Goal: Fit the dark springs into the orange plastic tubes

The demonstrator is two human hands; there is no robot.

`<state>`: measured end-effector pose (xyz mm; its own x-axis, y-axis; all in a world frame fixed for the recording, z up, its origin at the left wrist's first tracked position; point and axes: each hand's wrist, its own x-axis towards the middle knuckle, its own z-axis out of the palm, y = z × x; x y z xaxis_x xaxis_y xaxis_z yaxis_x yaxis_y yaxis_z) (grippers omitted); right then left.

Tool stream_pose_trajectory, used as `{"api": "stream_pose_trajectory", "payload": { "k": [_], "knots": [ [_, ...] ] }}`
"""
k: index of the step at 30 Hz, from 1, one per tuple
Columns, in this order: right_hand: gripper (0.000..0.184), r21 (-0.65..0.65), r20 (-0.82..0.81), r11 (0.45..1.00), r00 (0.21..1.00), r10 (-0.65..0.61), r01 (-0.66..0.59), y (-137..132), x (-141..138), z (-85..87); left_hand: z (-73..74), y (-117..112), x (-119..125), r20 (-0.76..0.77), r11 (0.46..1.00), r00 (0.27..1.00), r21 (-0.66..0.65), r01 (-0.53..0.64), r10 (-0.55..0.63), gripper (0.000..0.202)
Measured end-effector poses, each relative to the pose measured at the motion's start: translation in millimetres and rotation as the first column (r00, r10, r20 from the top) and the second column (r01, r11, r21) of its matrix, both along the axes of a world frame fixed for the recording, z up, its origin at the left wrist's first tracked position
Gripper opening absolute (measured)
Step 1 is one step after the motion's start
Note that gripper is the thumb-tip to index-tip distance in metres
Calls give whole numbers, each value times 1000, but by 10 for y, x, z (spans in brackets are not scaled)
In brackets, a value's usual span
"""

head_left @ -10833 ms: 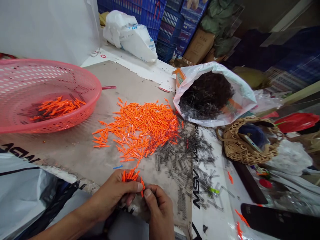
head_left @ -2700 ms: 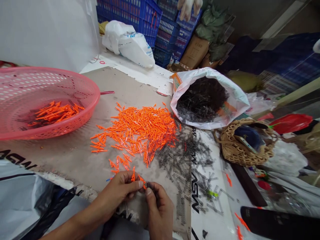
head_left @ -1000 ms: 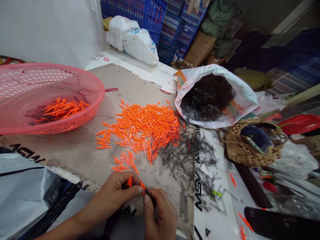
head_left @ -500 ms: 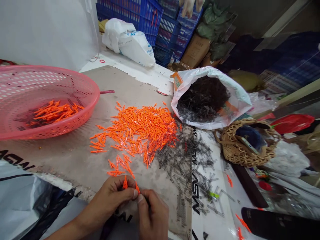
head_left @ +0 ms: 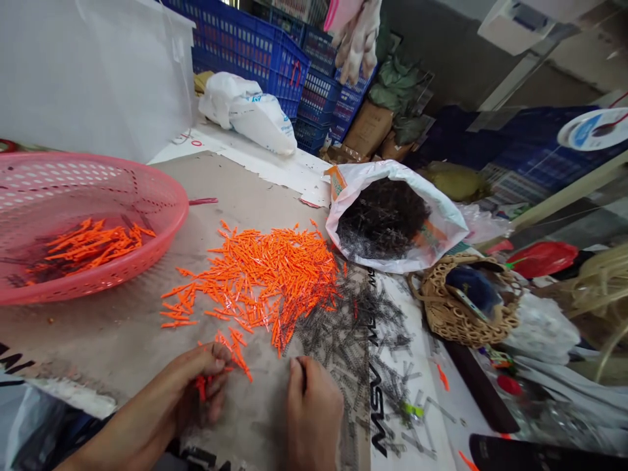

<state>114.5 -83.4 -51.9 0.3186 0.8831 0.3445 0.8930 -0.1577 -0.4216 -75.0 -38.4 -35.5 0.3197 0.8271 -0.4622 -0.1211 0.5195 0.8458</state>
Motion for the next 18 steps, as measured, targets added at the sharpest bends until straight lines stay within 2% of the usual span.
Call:
{"api": "stream_pose_trajectory", "payload": {
  "k": [1,3,5,6,8,10,12,15,18],
  "knots": [
    [28,-49,88,999,996,-13,17,87,-16,16,13,9,-6,-24,1000,1000,-17,0,0,21],
    [29,-91,164,995,986,-25,40,237,-74,25,49,35,-16,-76,999,997,-28,28,-30,28],
    [28,-109,189,993,981,-32,53,330,-132,20,70,77,-34,-224,985,972,135,103,-71,32],
    [28,-117,200,991,979,-34,58,348,-149,16,66,102,-48,-321,957,945,246,151,-67,30],
    [27,-132,217,989,976,-33,63,326,-150,10,28,157,-80,-510,855,860,441,274,-12,21],
    [27,-150,226,987,974,-23,58,225,-114,-2,-34,207,-105,-654,740,755,533,410,53,19],
    [25,-166,247,985,969,-14,56,56,-59,-35,-80,250,-105,-760,640,645,532,554,74,26],
    [19,-180,303,981,953,-11,69,-254,16,-129,-70,294,-33,-892,502,450,406,764,37,34],
    [14,-146,244,989,970,8,29,-483,49,-223,0,305,94,-951,422,307,287,860,22,36]
  ]
}}
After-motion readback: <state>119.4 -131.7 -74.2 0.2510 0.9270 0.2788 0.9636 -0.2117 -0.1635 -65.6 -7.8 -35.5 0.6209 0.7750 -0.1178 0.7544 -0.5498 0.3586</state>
